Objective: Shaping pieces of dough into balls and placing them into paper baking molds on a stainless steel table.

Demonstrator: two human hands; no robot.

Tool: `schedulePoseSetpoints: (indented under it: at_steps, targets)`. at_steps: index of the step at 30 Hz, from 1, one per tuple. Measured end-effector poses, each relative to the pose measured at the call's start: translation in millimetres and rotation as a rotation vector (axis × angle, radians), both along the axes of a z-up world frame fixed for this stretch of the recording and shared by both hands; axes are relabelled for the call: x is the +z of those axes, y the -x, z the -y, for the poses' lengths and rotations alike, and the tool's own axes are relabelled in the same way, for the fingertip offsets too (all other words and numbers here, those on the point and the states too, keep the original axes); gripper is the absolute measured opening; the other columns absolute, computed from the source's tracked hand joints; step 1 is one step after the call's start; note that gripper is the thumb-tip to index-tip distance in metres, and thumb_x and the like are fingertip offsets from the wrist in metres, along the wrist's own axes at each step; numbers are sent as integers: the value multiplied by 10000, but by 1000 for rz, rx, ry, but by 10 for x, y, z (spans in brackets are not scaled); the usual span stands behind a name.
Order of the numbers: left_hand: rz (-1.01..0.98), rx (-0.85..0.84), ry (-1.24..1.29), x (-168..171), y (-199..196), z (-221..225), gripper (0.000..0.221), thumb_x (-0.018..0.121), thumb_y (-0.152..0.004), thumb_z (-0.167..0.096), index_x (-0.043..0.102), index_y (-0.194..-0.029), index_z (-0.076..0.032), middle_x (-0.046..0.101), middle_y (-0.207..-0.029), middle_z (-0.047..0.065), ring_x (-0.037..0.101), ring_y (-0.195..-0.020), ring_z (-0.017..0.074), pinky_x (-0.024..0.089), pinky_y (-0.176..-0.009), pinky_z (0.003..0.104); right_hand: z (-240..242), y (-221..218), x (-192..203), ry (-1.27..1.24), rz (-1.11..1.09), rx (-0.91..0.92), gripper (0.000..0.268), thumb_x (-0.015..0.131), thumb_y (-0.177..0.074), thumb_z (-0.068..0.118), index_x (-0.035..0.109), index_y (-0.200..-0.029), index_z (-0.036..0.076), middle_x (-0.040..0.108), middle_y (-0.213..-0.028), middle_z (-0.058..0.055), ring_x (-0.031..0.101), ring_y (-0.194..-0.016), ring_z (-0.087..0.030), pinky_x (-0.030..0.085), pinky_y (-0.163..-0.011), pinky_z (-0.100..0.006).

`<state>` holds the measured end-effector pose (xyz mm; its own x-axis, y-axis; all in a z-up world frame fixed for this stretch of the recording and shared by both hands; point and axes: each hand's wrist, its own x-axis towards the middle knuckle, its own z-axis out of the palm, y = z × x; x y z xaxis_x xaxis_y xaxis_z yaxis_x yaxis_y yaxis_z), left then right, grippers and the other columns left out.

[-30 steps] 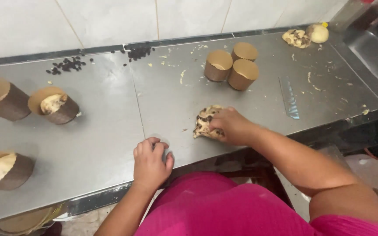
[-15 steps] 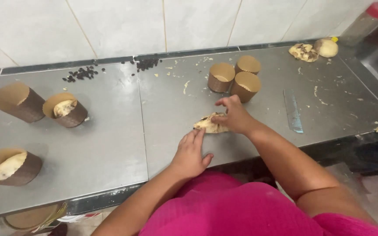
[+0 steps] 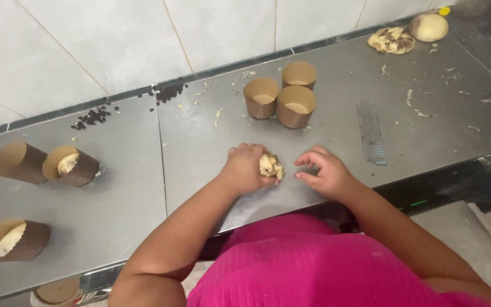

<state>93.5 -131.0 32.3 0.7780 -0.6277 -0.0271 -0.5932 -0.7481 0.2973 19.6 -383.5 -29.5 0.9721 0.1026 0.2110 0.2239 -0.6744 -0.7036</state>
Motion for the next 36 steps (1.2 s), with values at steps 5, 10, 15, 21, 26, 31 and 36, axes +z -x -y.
schedulePoseSetpoints:
  at_steps: [5, 10, 15, 21, 26, 31, 36]
  targets:
    - [5, -141, -243, 153, 200, 89, 585, 725, -653, -704, 728, -985, -222, 752, -927, 7, 658, -997, 266, 397, -911, 455, -93, 141, 186, 15, 52, 165, 389, 901, -739, 369, 708, -1031, 198, 652, -951, 1, 665, -961, -217, 529, -879, -366]
    - [-180, -42, -392, 345, 104, 97, 771, 688, -474, -874, 760, -1014, -327, 705, -1137, -7, 556, -1163, 282, 339, -1007, 503, -418, 15, 319, 88, 174, 271, 531, 925, -657, 451, 682, -1060, 205, 642, -979, -9, 635, -983, -268, 504, -892, -422]
    - [-282, 153, 51, 114, -99, -227, 901, 817, -576, -790, 624, -1232, -204, 360, -1514, 98, 393, -1448, 387, 358, -1157, 513, -394, -339, 12, 207, 87, 80, 223, 752, -885, 423, 760, -862, 201, 628, -933, -14, 574, -932, -236, 467, -861, -368]
    - [280, 1, 459, -287, 228, -342, 479, 777, -856, -340, 477, -1146, -104, 475, -1276, 141, 518, -1271, 377, 463, -1059, 457, -522, -500, 216, 204, -138, 4, 304, 658, -938, 390, 765, -900, 108, 675, -933, -159, 649, -984, -381, 505, -910, -458]
    - [466, -531, 85, -345, 272, -139, 511, 636, -931, -451, 554, -1372, -205, 471, -1489, 116, 364, -1475, 351, 221, -1191, 655, -320, -381, 546, 90, -267, -190, 381, 537, -1018, 408, 787, -1030, 119, 725, -1069, -166, 666, -1077, -391, 521, -945, -475]
    - [306, -479, -233, -471, -183, 159, 419, 569, -940, -532, 663, -1206, -223, 629, -1243, 21, 527, -1287, 260, 406, -1097, 560, 509, -123, 821, 75, -203, -657, 327, 624, -1026, 348, 778, -1142, 83, 739, -1048, -179, 692, -1036, -392, 527, -864, -498]
    - [-296, 112, 4, -443, -751, -29, 835, 271, -953, -798, 671, -1292, -148, 723, -1230, 155, 654, -1241, 328, 504, -1051, 504, 718, -67, 997, 361, -471, -819, 572, 812, -845, 402, 771, -1211, -36, 764, -1131, -293, 704, -1108, -449, 552, -896, -536]
